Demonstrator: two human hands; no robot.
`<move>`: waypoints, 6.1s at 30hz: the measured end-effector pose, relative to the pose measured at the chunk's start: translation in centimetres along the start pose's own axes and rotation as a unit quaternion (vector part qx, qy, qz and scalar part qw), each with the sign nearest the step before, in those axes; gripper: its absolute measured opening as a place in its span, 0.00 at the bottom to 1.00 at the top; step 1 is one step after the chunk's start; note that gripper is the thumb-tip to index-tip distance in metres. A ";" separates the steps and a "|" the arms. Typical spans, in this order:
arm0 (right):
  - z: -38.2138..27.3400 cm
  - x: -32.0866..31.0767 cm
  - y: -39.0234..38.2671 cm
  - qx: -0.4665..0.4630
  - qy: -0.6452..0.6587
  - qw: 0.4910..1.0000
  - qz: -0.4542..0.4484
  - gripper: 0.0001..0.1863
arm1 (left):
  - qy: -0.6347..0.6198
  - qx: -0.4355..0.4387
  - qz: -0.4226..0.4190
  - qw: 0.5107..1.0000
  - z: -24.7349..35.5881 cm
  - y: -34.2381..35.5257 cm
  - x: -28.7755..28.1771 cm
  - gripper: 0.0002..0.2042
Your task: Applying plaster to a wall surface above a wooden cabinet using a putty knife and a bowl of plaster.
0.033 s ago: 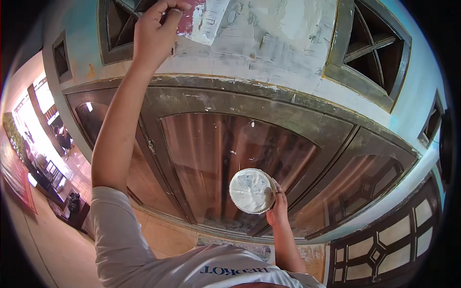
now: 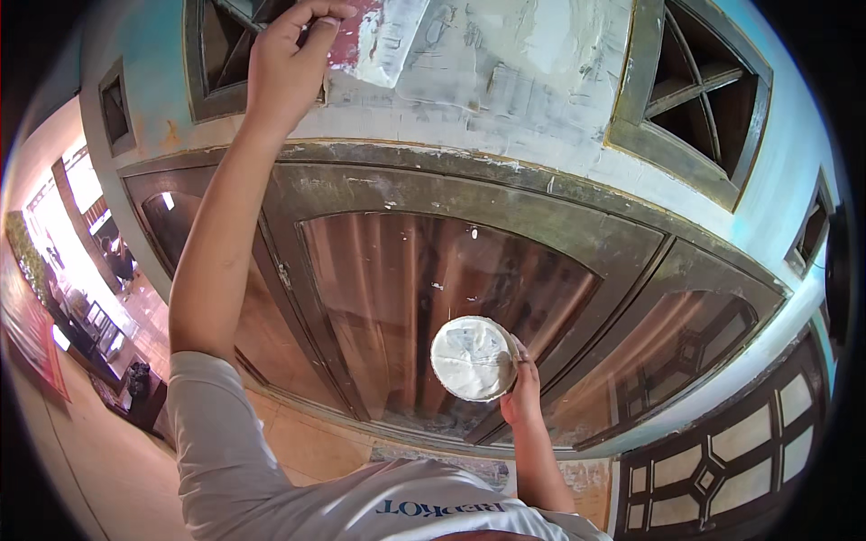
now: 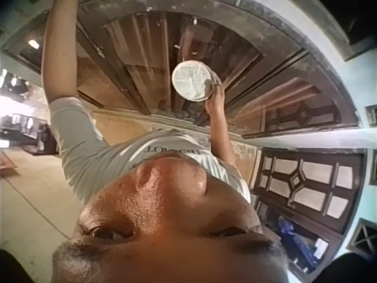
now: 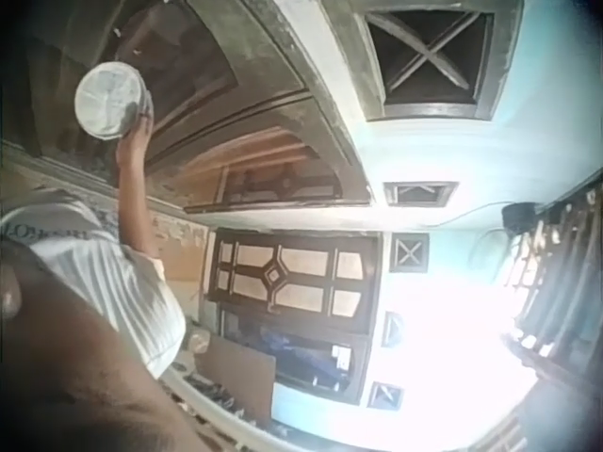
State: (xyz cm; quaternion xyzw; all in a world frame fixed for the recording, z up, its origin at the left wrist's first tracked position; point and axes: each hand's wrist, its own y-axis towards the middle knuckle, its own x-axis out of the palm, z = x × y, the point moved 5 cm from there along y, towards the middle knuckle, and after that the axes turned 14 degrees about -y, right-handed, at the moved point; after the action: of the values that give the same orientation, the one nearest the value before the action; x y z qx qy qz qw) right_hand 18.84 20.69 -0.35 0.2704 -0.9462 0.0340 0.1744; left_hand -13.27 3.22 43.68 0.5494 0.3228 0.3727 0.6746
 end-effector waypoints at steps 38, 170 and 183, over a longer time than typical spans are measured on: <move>1.0 -1.2 -0.2 0.030 0.056 0.998 -0.008 0.22 | -0.084 -0.225 -0.198 0.950 -0.1 -0.9 -0.3 0.17; 2.1 -0.8 -2.5 0.019 0.024 0.999 0.030 0.22 | 0.025 -0.082 0.129 0.988 -3.0 0.7 4.6 0.15; 2.3 -0.5 -3.0 0.023 0.028 0.999 0.021 0.22 | 0.035 -0.013 0.130 0.991 -5.6 0.9 3.2 0.18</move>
State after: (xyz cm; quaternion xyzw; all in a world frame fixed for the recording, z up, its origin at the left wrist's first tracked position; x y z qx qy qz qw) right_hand 20.14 18.04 -2.74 0.2534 -0.9453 0.0671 0.1942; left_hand -16.46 8.88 43.44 0.5645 0.2667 0.4804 0.6160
